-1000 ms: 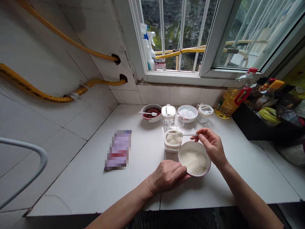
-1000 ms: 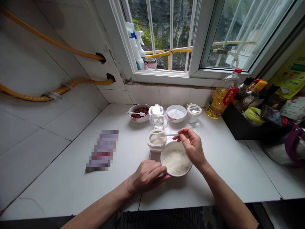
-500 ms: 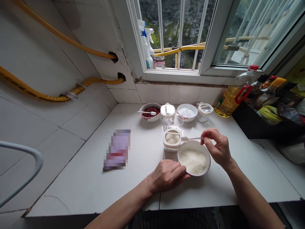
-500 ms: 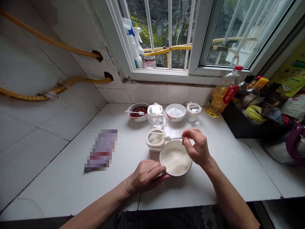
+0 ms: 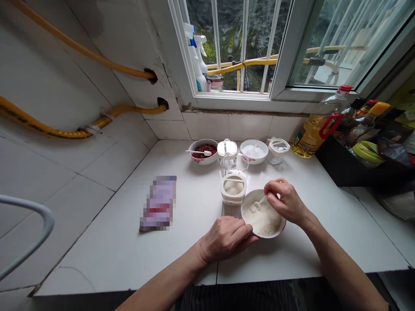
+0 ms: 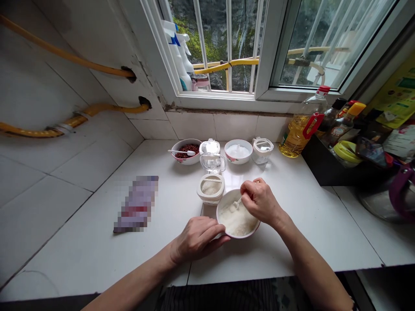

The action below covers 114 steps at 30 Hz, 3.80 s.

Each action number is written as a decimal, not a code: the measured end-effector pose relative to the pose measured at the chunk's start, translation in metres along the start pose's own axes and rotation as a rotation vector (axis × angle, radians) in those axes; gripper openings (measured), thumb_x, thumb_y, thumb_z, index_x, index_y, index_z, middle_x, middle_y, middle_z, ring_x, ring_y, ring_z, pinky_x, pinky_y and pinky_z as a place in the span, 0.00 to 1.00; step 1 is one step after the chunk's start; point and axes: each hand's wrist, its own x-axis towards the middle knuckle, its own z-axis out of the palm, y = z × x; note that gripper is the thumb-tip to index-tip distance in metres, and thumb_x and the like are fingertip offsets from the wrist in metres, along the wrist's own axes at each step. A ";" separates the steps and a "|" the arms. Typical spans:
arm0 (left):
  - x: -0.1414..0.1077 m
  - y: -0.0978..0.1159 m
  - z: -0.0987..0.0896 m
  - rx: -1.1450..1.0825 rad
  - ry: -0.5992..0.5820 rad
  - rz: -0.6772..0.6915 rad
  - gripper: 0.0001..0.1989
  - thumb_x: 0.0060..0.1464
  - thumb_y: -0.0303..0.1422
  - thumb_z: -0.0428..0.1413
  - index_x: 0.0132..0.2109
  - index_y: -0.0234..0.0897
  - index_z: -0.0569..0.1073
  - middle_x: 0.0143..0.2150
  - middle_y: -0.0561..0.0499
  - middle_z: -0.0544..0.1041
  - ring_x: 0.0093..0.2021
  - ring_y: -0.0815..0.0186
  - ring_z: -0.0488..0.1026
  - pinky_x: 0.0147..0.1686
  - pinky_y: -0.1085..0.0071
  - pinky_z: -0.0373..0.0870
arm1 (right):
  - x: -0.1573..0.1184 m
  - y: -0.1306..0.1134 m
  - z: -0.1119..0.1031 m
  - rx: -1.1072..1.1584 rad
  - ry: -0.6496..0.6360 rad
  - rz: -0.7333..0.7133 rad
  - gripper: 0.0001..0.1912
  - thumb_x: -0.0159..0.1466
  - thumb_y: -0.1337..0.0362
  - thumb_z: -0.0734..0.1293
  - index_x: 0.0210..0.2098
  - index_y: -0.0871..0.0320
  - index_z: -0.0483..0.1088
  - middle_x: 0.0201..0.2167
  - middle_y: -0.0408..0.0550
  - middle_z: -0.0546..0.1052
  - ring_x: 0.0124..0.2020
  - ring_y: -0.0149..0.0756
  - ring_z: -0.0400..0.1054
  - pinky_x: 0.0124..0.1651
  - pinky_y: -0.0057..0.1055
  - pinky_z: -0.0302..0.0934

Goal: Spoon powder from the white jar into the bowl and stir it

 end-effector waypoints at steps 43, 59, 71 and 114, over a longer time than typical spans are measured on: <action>0.001 0.000 -0.001 0.028 -0.005 0.000 0.13 0.67 0.34 0.49 0.33 0.35 0.70 0.21 0.55 0.67 0.19 0.70 0.62 0.20 0.71 0.56 | -0.005 -0.012 -0.004 0.263 0.283 0.036 0.06 0.65 0.68 0.62 0.35 0.55 0.70 0.25 0.45 0.77 0.32 0.40 0.72 0.40 0.38 0.65; 0.001 0.001 -0.001 0.010 -0.014 0.002 0.11 0.65 0.33 0.50 0.33 0.35 0.68 0.21 0.55 0.67 0.19 0.71 0.62 0.20 0.71 0.55 | -0.001 -0.008 0.006 0.313 -0.070 0.212 0.09 0.56 0.71 0.59 0.24 0.55 0.68 0.17 0.42 0.72 0.27 0.36 0.66 0.38 0.33 0.60; 0.001 0.001 0.000 0.008 0.011 0.003 0.11 0.65 0.33 0.50 0.34 0.35 0.68 0.21 0.56 0.67 0.19 0.71 0.62 0.20 0.71 0.55 | 0.009 0.003 -0.004 0.820 0.022 0.544 0.05 0.53 0.64 0.65 0.24 0.58 0.70 0.13 0.42 0.71 0.19 0.31 0.62 0.27 0.30 0.58; -0.002 0.004 0.002 0.050 0.019 -0.034 0.10 0.66 0.34 0.50 0.35 0.35 0.68 0.22 0.55 0.70 0.20 0.71 0.65 0.22 0.72 0.57 | 0.002 0.006 -0.004 0.478 0.028 0.339 0.07 0.53 0.68 0.59 0.23 0.56 0.68 0.17 0.40 0.68 0.21 0.31 0.60 0.27 0.29 0.55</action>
